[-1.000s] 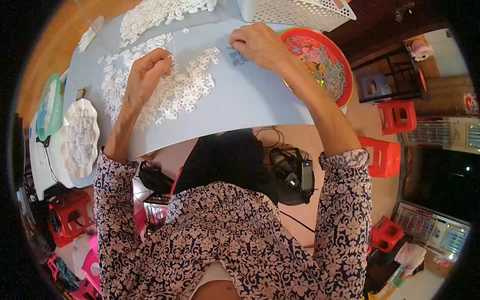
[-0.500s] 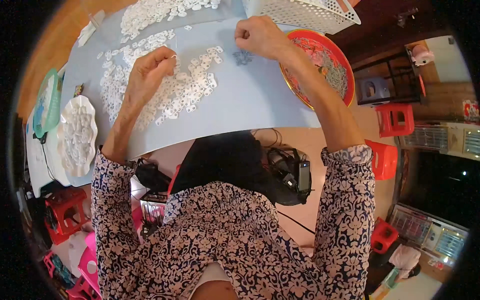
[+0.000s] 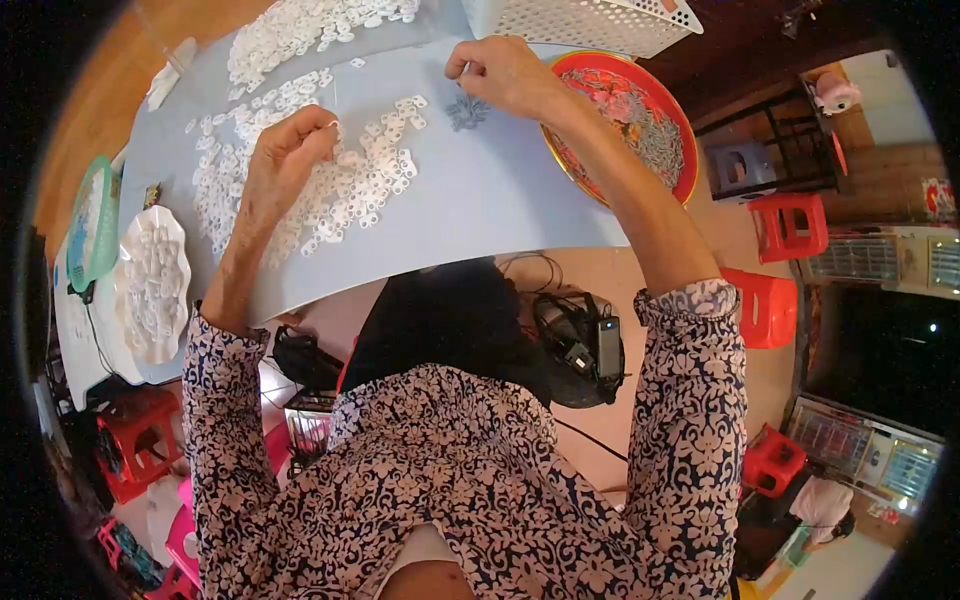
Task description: Manually assembling small white plastic components by fitting metal parts into them.
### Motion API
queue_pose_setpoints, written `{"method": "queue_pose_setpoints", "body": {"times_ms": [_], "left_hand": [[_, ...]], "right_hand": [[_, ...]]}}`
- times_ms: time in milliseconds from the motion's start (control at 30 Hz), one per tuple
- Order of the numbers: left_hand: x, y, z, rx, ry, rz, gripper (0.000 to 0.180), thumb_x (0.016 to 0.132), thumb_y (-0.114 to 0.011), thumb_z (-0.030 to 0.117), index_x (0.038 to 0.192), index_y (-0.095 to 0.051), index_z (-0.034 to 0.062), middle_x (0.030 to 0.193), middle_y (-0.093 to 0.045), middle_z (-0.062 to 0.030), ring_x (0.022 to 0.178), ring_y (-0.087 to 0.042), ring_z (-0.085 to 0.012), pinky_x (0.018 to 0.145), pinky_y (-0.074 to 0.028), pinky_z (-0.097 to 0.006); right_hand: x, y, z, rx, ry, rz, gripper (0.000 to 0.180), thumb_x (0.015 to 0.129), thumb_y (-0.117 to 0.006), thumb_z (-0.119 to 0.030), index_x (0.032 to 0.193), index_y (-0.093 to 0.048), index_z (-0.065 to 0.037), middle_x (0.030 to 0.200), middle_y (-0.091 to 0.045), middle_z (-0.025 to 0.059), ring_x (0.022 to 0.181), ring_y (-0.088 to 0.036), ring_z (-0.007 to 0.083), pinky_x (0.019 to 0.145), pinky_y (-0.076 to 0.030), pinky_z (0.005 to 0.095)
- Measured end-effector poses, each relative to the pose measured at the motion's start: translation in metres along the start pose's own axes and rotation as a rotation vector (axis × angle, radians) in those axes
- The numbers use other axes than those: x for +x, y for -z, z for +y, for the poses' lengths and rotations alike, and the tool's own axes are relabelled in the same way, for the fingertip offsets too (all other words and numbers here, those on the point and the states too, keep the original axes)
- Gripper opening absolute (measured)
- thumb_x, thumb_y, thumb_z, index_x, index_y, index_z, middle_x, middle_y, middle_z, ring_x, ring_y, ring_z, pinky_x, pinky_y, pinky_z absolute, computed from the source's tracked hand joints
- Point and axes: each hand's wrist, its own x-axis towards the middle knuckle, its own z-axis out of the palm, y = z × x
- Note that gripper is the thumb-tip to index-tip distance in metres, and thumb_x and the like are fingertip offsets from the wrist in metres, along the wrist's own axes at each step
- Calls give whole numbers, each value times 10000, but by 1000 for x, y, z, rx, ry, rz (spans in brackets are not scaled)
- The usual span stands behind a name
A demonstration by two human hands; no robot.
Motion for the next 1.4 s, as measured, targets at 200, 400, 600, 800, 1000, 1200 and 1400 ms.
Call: {"method": "queue_pose_setpoints", "body": {"times_ms": [200,400,600,800,1000,1200,1400], "left_hand": [[-1,2,2,19,17,4,132,859,-550,117,841,-607,0,640,-492,40,578,-401,-32,515,-321,-203],[2,4,8,-92,51,55,174,857,-525,154,817,-616,11,651,-531,11,618,-464,-62,572,-357,-224],[2,6,11,-64,59,34,164,848,-529,147,788,-616,22,633,-526,19,605,-460,-52,562,-362,-215],[0,6,16,17,56,-19,139,839,-526,127,773,-593,24,614,-510,33,572,-437,-35,514,-356,-216],[1,6,10,21,47,-27,145,836,-518,123,760,-581,17,599,-478,33,570,-418,-36,511,-350,-218],[0,6,9,67,18,-45,147,838,-511,123,758,-570,15,588,-446,36,560,-395,-41,498,-334,-226],[-2,3,10,54,29,-114,141,847,-508,127,771,-557,20,588,-421,40,553,-377,-43,491,-323,-225]], "right_hand": [[7,-4,-15,173,-16,-10,165,823,-621,-41,984,-622,-3,751,-597,11,704,-560,74,658,-471,227],[14,-34,-50,658,129,-90,239,851,-602,-26,1088,-580,-8,904,-587,-1,843,-559,58,744,-461,208],[13,-62,-62,886,143,11,246,840,-581,-1,1086,-594,7,915,-618,23,840,-581,69,773,-485,214],[10,-72,-59,912,128,29,221,869,-590,-30,1089,-589,-10,960,-635,36,863,-588,74,768,-495,222],[8,-73,-61,916,89,25,235,869,-608,-46,1100,-583,-14,949,-634,44,844,-584,76,760,-494,220],[7,-74,-61,903,102,18,237,861,-615,-40,1094,-583,-13,943,-630,45,827,-575,70,748,-490,214],[7,-77,-59,835,167,86,237,856,-625,-41,1088,-581,-12,879,-635,19,760,-569,52,692,-480,195]]}}
